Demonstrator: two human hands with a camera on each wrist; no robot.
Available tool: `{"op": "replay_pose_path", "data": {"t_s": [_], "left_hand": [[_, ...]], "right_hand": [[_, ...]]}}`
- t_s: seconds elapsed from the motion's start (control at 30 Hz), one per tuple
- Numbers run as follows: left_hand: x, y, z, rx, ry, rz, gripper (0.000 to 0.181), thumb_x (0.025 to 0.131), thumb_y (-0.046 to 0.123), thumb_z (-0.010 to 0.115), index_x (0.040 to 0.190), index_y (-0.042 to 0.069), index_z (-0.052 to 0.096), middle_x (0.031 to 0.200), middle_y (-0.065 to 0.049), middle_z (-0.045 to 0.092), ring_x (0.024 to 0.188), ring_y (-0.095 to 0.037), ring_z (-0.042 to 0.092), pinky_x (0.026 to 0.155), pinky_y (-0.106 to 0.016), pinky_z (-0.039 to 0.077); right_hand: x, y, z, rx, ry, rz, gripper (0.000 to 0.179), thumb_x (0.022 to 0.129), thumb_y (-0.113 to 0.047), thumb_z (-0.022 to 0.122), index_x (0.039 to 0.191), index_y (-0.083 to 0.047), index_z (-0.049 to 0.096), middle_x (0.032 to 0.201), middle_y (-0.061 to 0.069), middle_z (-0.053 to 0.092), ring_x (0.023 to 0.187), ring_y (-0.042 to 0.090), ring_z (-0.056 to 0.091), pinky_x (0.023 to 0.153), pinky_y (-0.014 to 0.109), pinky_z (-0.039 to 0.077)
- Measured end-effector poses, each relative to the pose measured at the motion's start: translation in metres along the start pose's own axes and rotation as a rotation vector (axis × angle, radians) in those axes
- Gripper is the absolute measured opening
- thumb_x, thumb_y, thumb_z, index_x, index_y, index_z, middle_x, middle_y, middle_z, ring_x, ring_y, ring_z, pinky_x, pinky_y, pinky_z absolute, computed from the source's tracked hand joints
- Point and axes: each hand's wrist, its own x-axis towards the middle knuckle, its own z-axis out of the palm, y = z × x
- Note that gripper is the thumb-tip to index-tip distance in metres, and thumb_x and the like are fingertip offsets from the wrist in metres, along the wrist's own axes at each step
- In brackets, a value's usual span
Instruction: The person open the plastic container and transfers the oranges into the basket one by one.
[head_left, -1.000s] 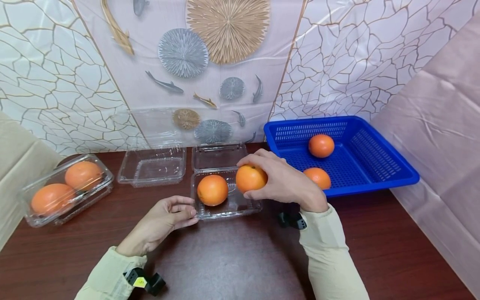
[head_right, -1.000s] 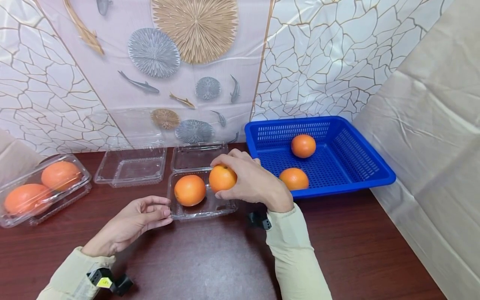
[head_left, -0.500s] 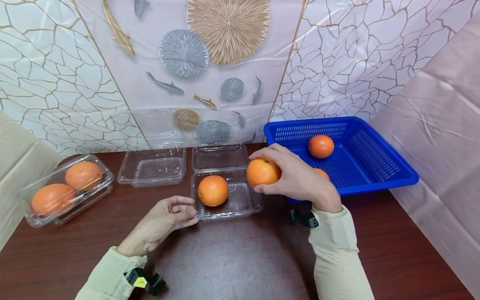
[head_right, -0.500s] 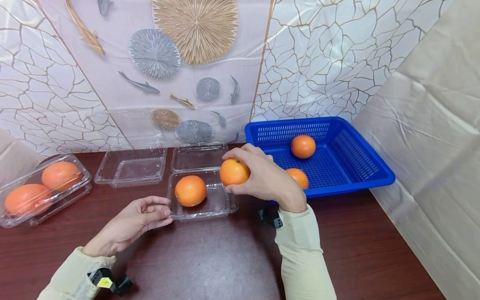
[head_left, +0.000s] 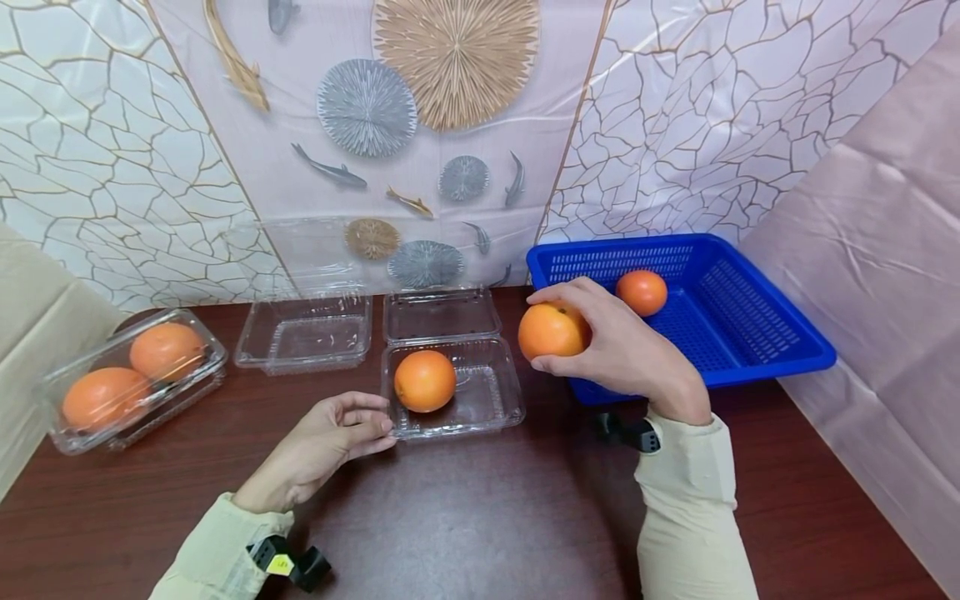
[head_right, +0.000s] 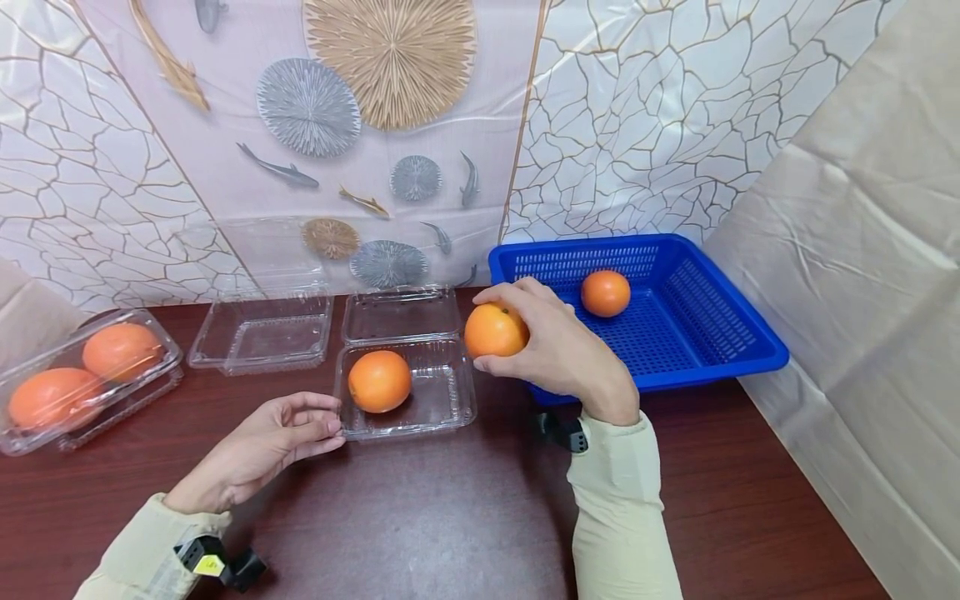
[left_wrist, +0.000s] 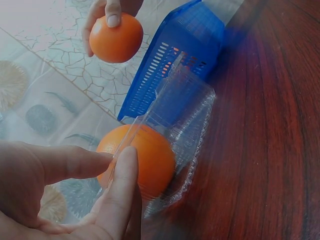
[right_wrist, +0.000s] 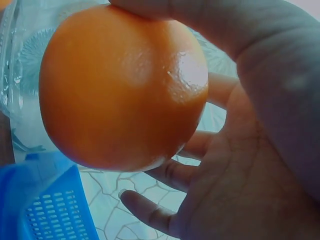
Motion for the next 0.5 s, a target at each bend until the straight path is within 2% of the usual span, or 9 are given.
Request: {"op": "replay_pose_path", "data": {"t_s": [0.37,0.5], "left_hand": [[0.000,0.000,0.000,-0.006,-0.006,0.009,0.047,0.099,-0.005,0.058,0.138,-0.017,0.035,0.103,-0.009,0.064,0.095,-0.014,0.068,0.099,-0.033,0.061],[0.000,-0.001,-0.001,0.000,-0.001,0.005,0.047,0.099,-0.005,0.058,0.139,-0.016,0.036,0.104,-0.010,0.064,0.096,-0.014,0.069,0.099,-0.033,0.061]], "right_hand": [[-0.005,0.008,-0.009,0.017,0.054,0.065,0.058,0.085,-0.040,0.084,0.136,-0.027,0.059,0.131,-0.001,0.056,0.110,0.018,0.053,0.083,0.036,0.053],[-0.006,0.011,-0.011,0.017,0.067,0.080,0.059,0.085,-0.040,0.083,0.136,-0.026,0.059,0.133,-0.001,0.056,0.113,0.019,0.052,0.088,0.039,0.051]]}}
